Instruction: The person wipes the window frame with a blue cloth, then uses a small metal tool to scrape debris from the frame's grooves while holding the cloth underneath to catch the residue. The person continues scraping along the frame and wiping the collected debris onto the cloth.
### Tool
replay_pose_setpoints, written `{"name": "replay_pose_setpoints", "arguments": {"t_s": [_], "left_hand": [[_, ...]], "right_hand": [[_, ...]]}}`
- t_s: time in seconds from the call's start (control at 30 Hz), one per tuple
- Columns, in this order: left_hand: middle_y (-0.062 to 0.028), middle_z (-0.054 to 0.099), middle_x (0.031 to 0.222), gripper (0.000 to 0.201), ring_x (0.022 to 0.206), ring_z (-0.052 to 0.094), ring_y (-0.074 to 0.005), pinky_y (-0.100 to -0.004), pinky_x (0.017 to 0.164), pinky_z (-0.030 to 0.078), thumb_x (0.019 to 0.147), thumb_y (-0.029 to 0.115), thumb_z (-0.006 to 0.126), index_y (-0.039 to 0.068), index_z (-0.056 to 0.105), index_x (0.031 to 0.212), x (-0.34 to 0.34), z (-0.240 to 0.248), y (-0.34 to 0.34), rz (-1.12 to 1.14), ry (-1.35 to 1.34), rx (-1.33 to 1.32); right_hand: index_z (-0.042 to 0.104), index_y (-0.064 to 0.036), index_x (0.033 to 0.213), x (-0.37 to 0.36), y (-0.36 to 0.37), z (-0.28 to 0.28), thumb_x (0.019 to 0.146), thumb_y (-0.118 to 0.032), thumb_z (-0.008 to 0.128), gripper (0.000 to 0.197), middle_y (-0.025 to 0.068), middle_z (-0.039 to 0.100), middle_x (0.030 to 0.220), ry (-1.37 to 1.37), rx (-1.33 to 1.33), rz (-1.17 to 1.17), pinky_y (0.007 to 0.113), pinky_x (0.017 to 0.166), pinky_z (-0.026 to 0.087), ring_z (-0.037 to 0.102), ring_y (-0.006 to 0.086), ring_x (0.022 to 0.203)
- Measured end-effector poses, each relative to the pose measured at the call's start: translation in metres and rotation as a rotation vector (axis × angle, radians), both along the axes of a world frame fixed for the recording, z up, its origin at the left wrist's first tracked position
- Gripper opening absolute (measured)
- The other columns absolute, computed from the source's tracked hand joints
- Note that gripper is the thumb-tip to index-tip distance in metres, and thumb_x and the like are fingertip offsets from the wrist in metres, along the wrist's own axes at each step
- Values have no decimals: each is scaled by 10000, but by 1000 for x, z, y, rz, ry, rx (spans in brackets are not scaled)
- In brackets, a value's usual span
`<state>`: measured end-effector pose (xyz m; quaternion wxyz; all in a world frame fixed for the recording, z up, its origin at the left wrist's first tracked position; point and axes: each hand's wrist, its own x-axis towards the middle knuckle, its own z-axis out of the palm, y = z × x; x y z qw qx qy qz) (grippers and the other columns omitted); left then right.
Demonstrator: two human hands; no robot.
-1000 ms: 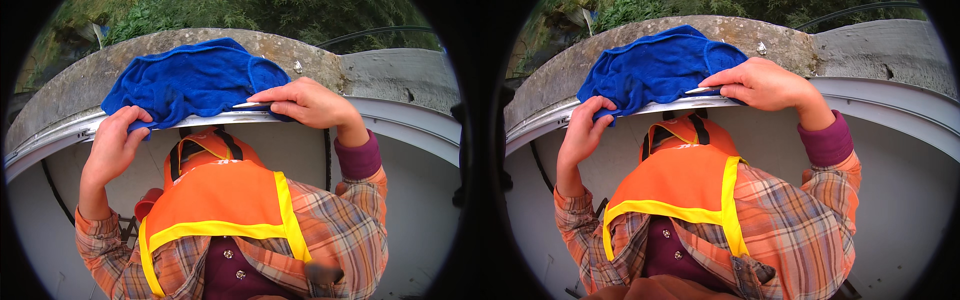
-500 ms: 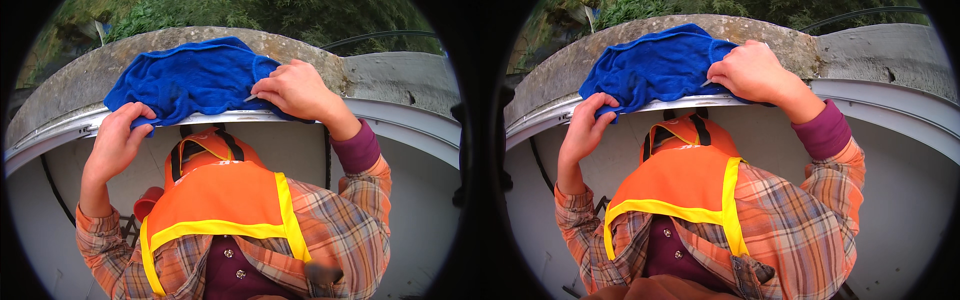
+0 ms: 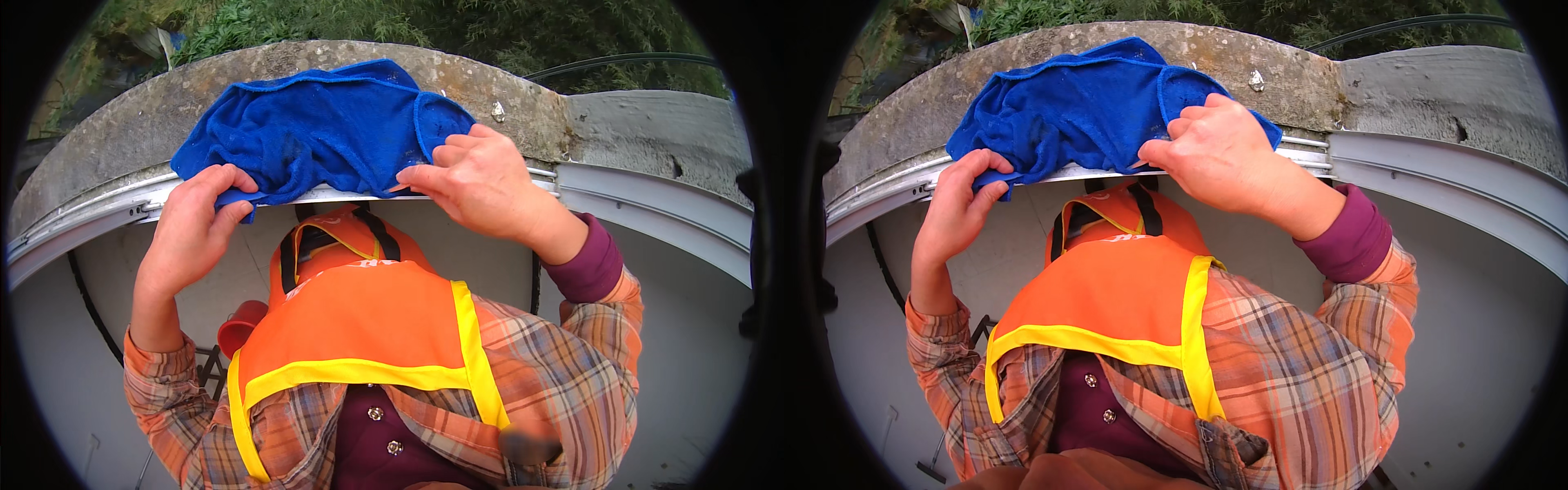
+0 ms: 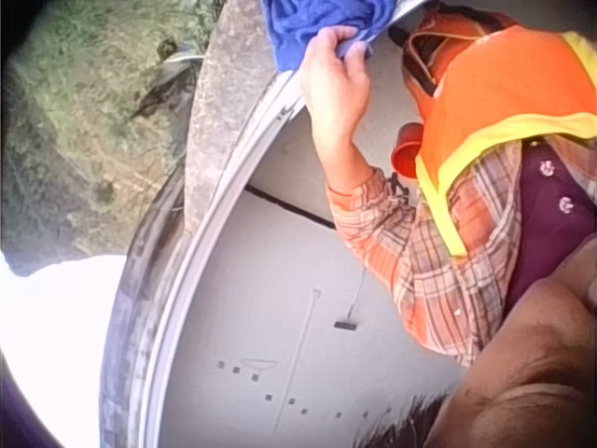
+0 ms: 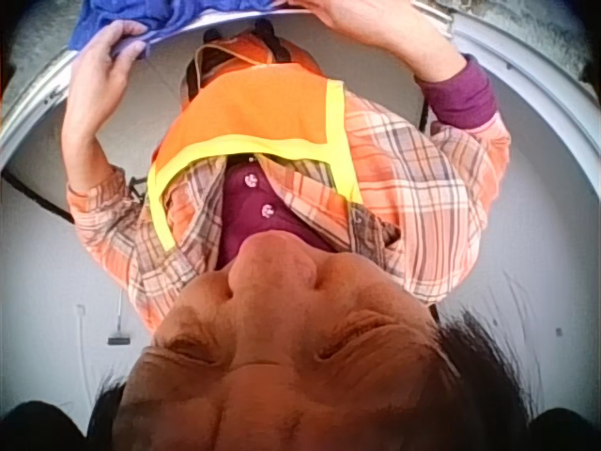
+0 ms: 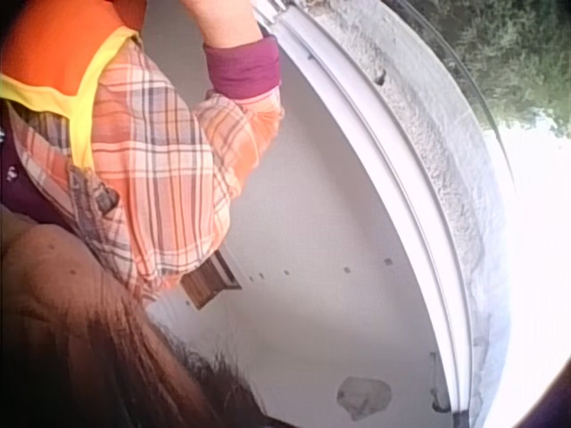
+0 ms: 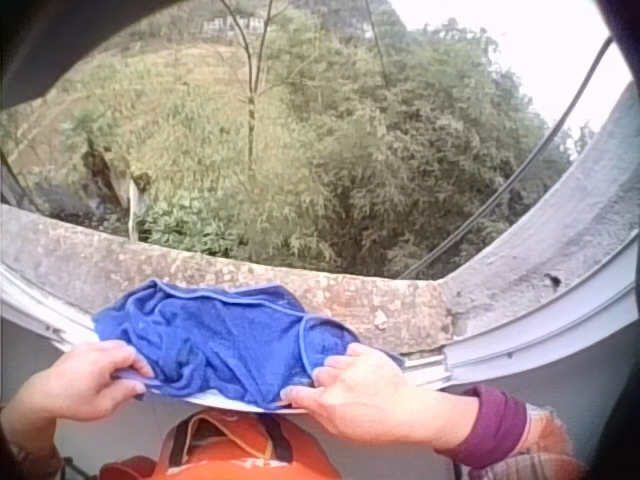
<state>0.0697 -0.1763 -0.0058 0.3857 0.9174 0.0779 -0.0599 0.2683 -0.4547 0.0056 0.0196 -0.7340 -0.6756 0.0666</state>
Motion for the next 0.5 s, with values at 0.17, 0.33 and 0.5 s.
{"name": "replay_pose_setpoints", "arguments": {"t_s": [0.17,0.33,0.5], "left_hand": [[-148,649,921,157,866,625,-351,-379,755,496,833,22,658,8,614,983,1,1,-1,-5,16,-2],[-146,652,929,163,867,630,-351,-382,748,502,832,22,658,16,616,990,-1,3,-3,13,10,9],[-142,653,935,174,874,633,-351,-386,744,504,834,33,665,24,618,1001,-2,2,-3,26,15,19]], "right_hand": [[715,-217,1074,-11,4,-7,792,-175,654,291,-25,564,686,-72,40,32,335,637,437,596,184,698],[656,-144,1181,-7,-3,24,868,-150,630,315,73,694,855,208,-316,-85,387,659,517,676,275,800],[613,-71,1199,2,-8,35,903,-109,609,298,152,697,878,441,-321,-78,407,631,531,680,334,771]]}}
